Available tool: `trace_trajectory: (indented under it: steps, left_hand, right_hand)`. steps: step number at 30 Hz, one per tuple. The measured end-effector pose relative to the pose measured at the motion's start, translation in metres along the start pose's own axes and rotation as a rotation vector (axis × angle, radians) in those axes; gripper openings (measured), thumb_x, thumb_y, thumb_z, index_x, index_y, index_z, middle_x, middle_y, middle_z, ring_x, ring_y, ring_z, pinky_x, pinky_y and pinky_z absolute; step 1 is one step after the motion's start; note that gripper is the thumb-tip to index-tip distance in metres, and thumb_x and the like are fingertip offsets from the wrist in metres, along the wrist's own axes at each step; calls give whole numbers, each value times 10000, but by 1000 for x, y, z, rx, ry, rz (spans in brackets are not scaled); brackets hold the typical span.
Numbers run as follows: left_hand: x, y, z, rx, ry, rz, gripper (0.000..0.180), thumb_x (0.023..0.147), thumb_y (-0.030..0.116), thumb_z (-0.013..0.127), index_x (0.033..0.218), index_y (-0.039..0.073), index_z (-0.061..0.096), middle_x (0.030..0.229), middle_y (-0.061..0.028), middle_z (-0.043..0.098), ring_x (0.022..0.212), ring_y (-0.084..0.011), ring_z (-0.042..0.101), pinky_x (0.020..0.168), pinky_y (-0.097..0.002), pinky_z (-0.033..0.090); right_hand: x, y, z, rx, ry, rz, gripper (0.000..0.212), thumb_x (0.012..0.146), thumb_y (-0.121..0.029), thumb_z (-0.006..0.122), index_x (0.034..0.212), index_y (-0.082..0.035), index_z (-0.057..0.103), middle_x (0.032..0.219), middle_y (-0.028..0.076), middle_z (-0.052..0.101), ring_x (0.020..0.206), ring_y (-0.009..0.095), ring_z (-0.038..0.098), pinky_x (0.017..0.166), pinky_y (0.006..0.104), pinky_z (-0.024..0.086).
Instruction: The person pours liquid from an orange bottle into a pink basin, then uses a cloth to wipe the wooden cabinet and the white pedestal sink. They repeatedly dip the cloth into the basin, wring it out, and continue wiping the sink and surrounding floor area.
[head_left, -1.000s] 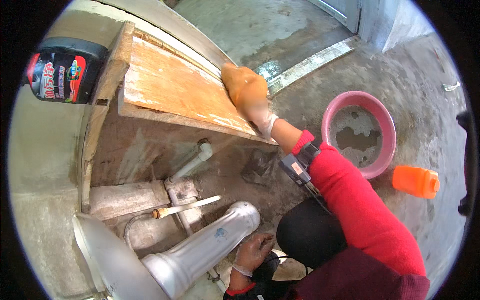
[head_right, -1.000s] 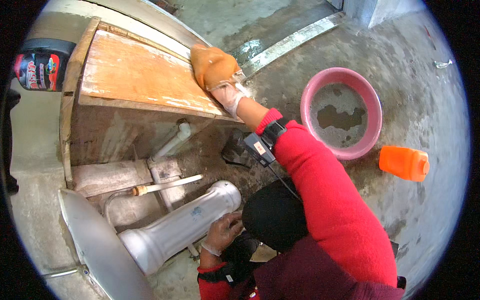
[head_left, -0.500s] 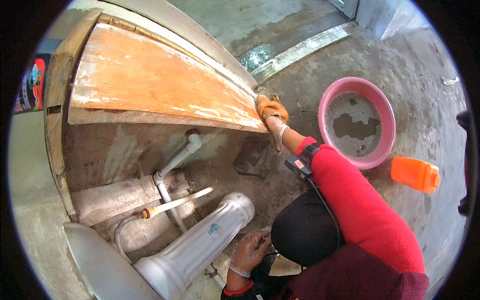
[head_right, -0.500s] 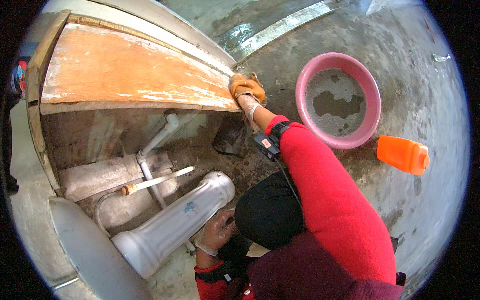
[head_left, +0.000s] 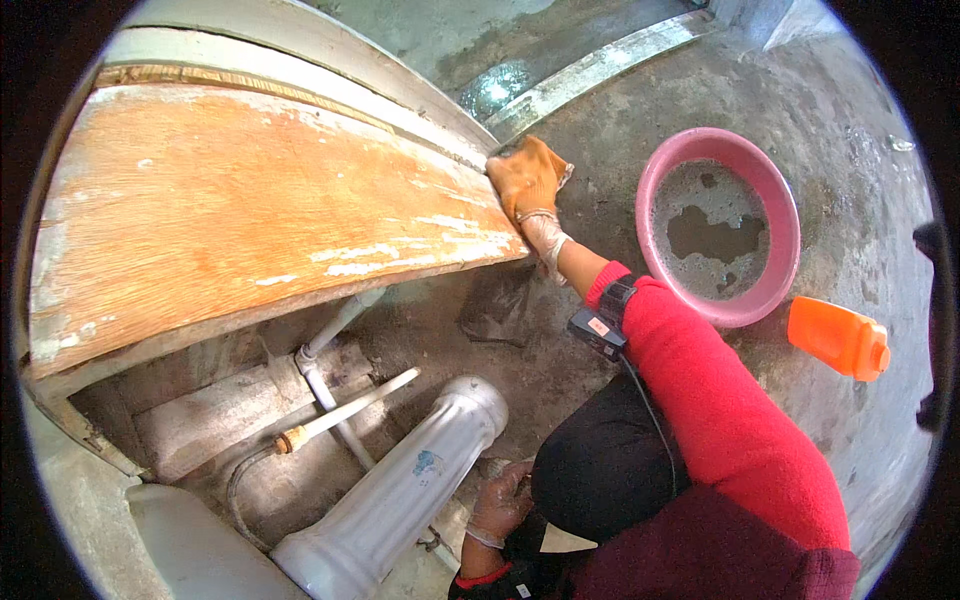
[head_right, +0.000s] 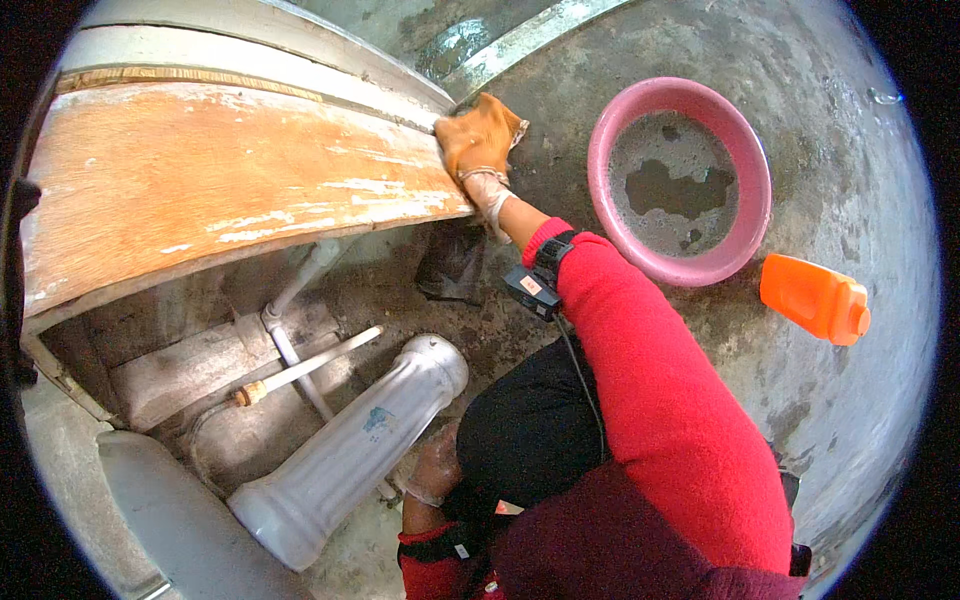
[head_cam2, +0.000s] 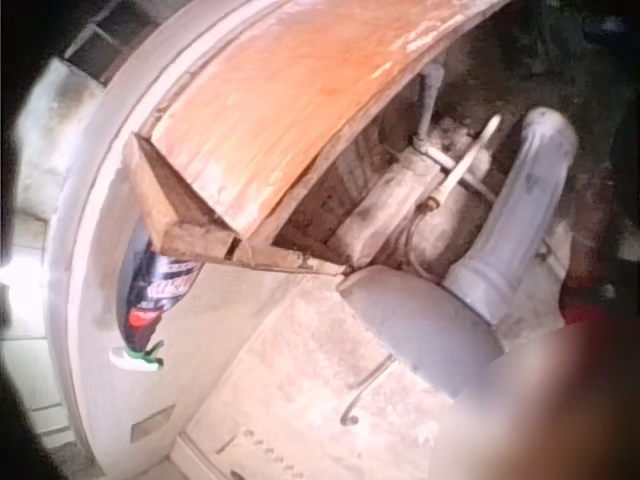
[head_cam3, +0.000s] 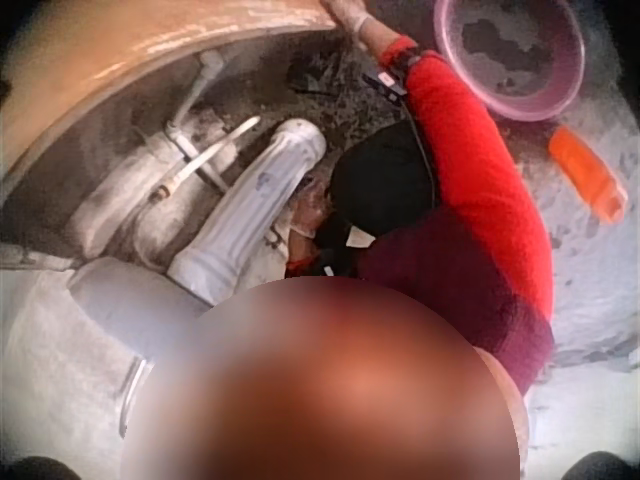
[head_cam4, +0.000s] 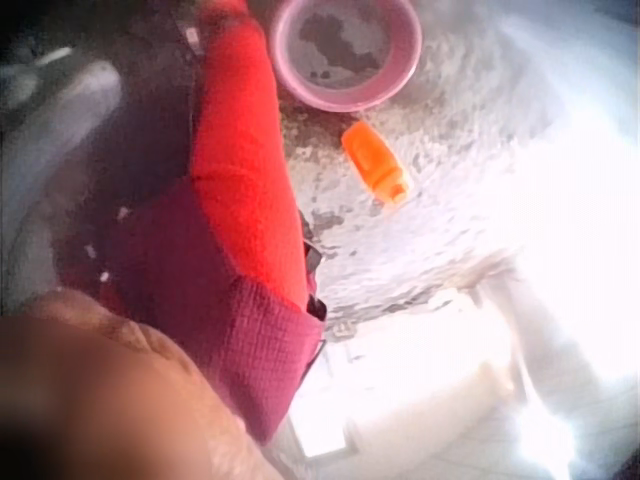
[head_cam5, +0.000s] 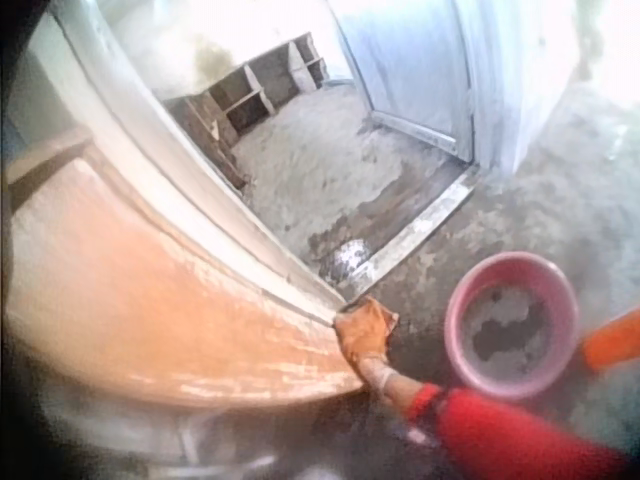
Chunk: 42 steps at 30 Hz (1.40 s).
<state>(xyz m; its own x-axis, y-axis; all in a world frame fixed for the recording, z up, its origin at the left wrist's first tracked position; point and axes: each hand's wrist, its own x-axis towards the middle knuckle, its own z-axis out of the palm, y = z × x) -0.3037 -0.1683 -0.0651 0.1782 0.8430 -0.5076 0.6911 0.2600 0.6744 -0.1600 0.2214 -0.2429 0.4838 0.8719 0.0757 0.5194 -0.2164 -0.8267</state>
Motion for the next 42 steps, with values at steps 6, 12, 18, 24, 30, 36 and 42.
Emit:
trace_trajectory:
  steps: [6, 12, 18, 24, 30, 36, 42]
  left_hand:
    - [-6, 8, 0, -58, -9, -11, 324, 852, 7, 606, 1171, 61, 625, 1020, -188, 669, 949, -375, 668, 808, -415, 529]
    - [-9, 22, 4, 108, -29, 4, 351, 803, -19, 575, 1148, 34, 612, 946, -239, 659, 908, -455, 635, 774, -479, 528]
    - [-9, 23, 4, 199, 45, 31, 246, 835, 69, 636, 1075, 24, 663, 964, -229, 665, 956, -411, 642, 787, -473, 513]
    - [-14, 21, 4, 78, 61, -41, 223, 864, 181, 672, 1033, 35, 679, 985, -208, 670, 951, -394, 644, 796, -450, 518]
    - [-34, 25, 17, 303, 3, -56, 236, 874, 253, 657, 974, 41, 685, 931, -224, 667, 899, -407, 649, 754, -493, 514]
    - [-45, 12, 24, 421, 3, -121, 268, 863, 321, 620, 941, 80, 707, 913, -207, 683, 868, -407, 662, 731, -499, 529]
    - [-66, 0, 4, 386, 171, -182, 397, 916, 407, 542, 1002, 53, 702, 1000, -225, 686, 924, -421, 658, 811, -512, 517]
  right_hand:
    - [-41, 26, -24, 141, -341, 76, 334, 877, -373, 621, 935, -45, 612, 833, 157, 672, 807, 292, 657, 761, 373, 517]
    - [-50, -12, -65, 118, -365, -265, 229, 914, -267, 597, 957, -43, 577, 831, 156, 652, 814, 265, 641, 767, 377, 513]
    - [-49, -41, -76, 128, -329, -663, 190, 928, -220, 595, 994, -45, 562, 865, 152, 640, 836, 249, 634, 784, 374, 512]
    - [-80, -31, -108, 193, -472, -679, 227, 918, -232, 614, 1045, -49, 565, 933, 147, 636, 875, 244, 635, 811, 363, 512]
    - [-104, -39, -171, 193, -659, -766, 274, 909, -244, 633, 1096, -54, 568, 1001, 141, 632, 914, 239, 637, 838, 352, 513]
    - [-118, -98, -222, 117, -840, -1212, 327, 899, -255, 652, 1147, -58, 571, 1069, 136, 628, 953, 234, 639, 865, 342, 514]
    - [-131, -173, -281, -77, -925, -1667, 382, 890, -267, 671, 1198, -62, 575, 1137, 130, 624, 992, 229, 640, 892, 331, 515]
